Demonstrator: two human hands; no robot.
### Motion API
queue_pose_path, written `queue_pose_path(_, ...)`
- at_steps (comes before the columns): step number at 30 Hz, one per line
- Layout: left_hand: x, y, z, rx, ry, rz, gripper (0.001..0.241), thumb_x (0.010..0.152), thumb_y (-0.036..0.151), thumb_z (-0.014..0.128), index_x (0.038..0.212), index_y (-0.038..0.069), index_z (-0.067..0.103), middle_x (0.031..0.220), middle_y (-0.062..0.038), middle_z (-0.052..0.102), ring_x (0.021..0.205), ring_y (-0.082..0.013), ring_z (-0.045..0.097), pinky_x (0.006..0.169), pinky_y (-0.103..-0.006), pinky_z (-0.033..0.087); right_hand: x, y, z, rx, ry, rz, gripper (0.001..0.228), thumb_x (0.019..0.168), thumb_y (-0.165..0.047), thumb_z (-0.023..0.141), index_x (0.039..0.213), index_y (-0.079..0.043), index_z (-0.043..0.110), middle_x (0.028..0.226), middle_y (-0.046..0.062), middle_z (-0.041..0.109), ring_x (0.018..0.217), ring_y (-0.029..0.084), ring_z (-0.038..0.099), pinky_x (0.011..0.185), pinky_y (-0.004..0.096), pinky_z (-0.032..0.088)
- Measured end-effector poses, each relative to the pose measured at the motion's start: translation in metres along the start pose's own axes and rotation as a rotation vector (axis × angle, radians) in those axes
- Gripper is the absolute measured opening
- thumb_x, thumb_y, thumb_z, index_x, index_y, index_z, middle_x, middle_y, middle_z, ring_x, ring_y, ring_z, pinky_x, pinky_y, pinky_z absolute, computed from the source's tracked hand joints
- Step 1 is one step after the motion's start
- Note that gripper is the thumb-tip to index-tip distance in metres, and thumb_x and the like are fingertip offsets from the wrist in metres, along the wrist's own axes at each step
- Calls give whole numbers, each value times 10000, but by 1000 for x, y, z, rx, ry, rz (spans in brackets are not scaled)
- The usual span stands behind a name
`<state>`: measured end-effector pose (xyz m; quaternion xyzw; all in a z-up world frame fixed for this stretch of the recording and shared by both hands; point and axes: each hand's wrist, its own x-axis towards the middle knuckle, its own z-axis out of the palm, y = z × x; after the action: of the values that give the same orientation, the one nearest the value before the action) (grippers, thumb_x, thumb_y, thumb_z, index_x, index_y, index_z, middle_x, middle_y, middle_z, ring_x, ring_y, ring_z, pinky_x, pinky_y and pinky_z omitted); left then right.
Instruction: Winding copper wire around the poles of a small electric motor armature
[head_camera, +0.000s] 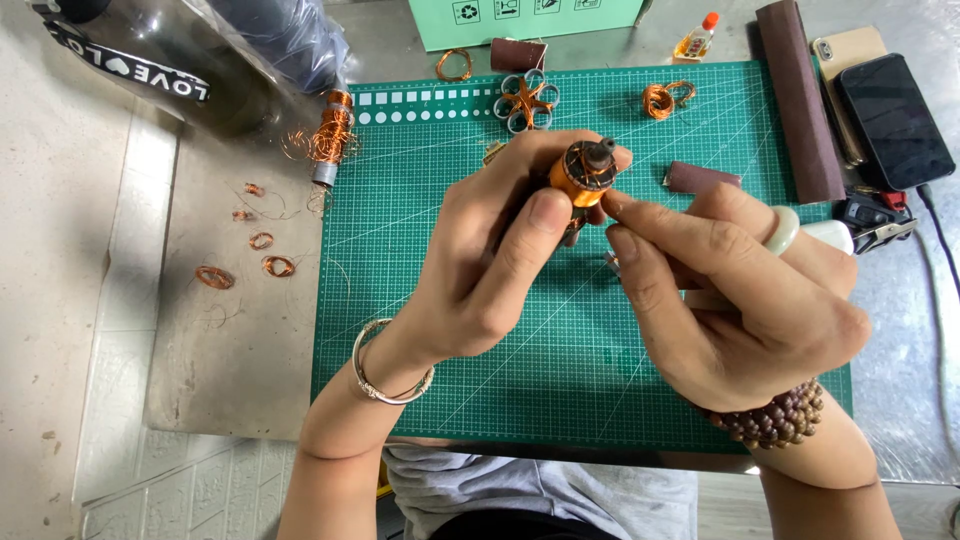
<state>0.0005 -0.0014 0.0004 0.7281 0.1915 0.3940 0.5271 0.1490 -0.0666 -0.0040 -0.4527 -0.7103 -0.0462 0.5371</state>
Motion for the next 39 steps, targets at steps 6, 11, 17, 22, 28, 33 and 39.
queue_pose_path(6, -2, -3, 1, 36, 4, 41, 318, 1004, 280, 336, 1191, 49, 449, 1185, -81, 595, 779, -146, 548, 752, -272, 512, -2, 0, 2, 9, 15, -40, 64, 822, 202, 641, 881, 220, 624, 661, 214, 604, 450, 176, 347, 430, 239, 312)
queue_pose_path(11, -3, -7, 2, -45, -11, 36, 323, 1007, 288, 345, 1202, 44, 427, 1180, -96, 587, 738, -128, 510, 714, -267, 477, -3, -3, -3, -42, -50, -79, 90, 834, 181, 643, 917, 215, 632, 673, 194, 606, 463, 190, 372, 509, 307, 408)
queue_pose_path(17, -4, -8, 2, -97, -32, 29, 369, 1011, 339, 331, 1228, 51, 406, 1196, -104, 548, 848, -159, 552, 788, -281, 512, -5, -6, -7, -106, -93, -84, 87, 852, 132, 641, 926, 175, 658, 772, 203, 668, 499, 170, 491, 443, 242, 369)
queue_pose_path(22, -4, -10, 2, -111, -32, 46, 384, 1016, 352, 333, 1231, 41, 396, 1204, -109, 522, 809, -169, 555, 761, -276, 521, -6, -3, -5, -101, -83, -101, 79, 842, 122, 649, 909, 162, 661, 776, 202, 676, 535, 185, 570, 455, 238, 399)
queue_pose_path(28, 1, -5, -2, 31, -44, 74, 408, 1009, 386, 322, 1239, 57, 394, 1154, -98, 494, 837, -172, 545, 777, -290, 514, -2, 1, -1, 11, -45, -113, 77, 804, 202, 632, 877, 223, 618, 672, 212, 622, 426, 176, 353, 397, 239, 270)
queue_pose_path(33, 2, 4, -6, 199, -62, 75, 337, 1014, 333, 300, 1207, 92, 434, 1007, -49, 562, 887, -185, 568, 895, -327, 429, -2, 3, 1, -13, -10, -110, 53, 802, 206, 643, 854, 211, 638, 637, 187, 606, 427, 181, 324, 402, 239, 255)
queue_pose_path(39, -1, 5, -5, 239, -61, 92, 452, 1009, 309, 200, 1296, 56, 440, 1259, -91, 599, 997, -201, 612, 952, -321, 441, -3, 3, -1, 2, -14, -119, 67, 794, 215, 646, 860, 211, 636, 591, 154, 566, 420, 171, 296, 398, 241, 218)
